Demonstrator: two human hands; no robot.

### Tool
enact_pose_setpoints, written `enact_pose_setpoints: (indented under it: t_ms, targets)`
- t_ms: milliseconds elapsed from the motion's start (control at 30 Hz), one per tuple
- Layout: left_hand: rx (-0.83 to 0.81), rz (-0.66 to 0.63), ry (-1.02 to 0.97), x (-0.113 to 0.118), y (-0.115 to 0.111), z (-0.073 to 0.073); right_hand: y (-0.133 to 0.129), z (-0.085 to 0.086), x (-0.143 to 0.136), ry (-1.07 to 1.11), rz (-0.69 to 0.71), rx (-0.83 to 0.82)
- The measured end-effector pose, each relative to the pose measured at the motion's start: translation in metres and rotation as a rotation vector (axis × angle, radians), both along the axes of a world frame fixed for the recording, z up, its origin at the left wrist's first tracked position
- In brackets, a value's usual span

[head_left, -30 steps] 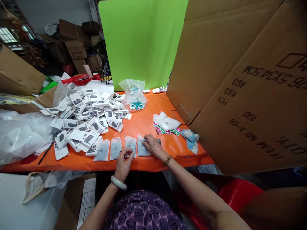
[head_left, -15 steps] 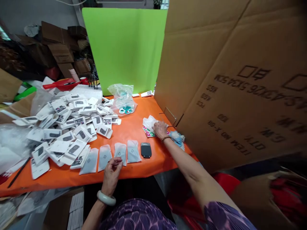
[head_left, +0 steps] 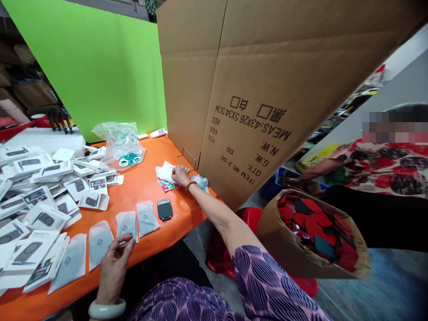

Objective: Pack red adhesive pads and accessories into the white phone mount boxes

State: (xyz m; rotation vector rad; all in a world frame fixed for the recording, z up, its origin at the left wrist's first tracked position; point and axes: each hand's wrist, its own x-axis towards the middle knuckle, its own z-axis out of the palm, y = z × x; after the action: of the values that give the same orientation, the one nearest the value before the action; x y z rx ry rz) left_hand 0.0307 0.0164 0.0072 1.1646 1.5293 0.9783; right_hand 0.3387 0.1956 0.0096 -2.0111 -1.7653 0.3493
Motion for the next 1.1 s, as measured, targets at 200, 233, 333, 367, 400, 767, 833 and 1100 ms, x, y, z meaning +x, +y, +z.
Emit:
enact_pose_setpoints:
  t_ms: [200,233,333,367,400,767,833,1100]
  targets:
    - [-0.025,-0.044,-0.011,0.006,-0.003,-0.001,-0.007,0.015,0.002,0.218,-0.114,0.192]
    - [-0.037,-0.052,-0.016,0.008,-0.003,0.0,-0.01,0.021,0.002,0.261,-0.112,0.224]
    - [-0.032,-0.062,-0.07,0.016,-0.004,0.008,-0.028,0.042,-0.008,0.388,-0.072,0.326]
    - [-0.021,-0.053,-0.109,0.021,-0.005,0.011,-0.038,0.049,-0.016,0.428,-0.042,0.356]
    - [-0.011,-0.04,-0.162,0.025,-0.006,0.014,-0.051,0.054,-0.026,0.469,0.001,0.386]
    - [0.112,-0.037,-0.488,0.04,-0.004,0.035,-0.176,0.029,-0.134,0.591,0.392,0.411]
    - [0.089,-0.049,-0.462,0.033,-0.006,0.035,-0.174,0.028,-0.132,0.671,0.418,0.297]
    - [-0.011,-0.306,-0.326,0.011,-0.017,0.033,-0.154,0.031,-0.12,1.14,0.52,-0.309]
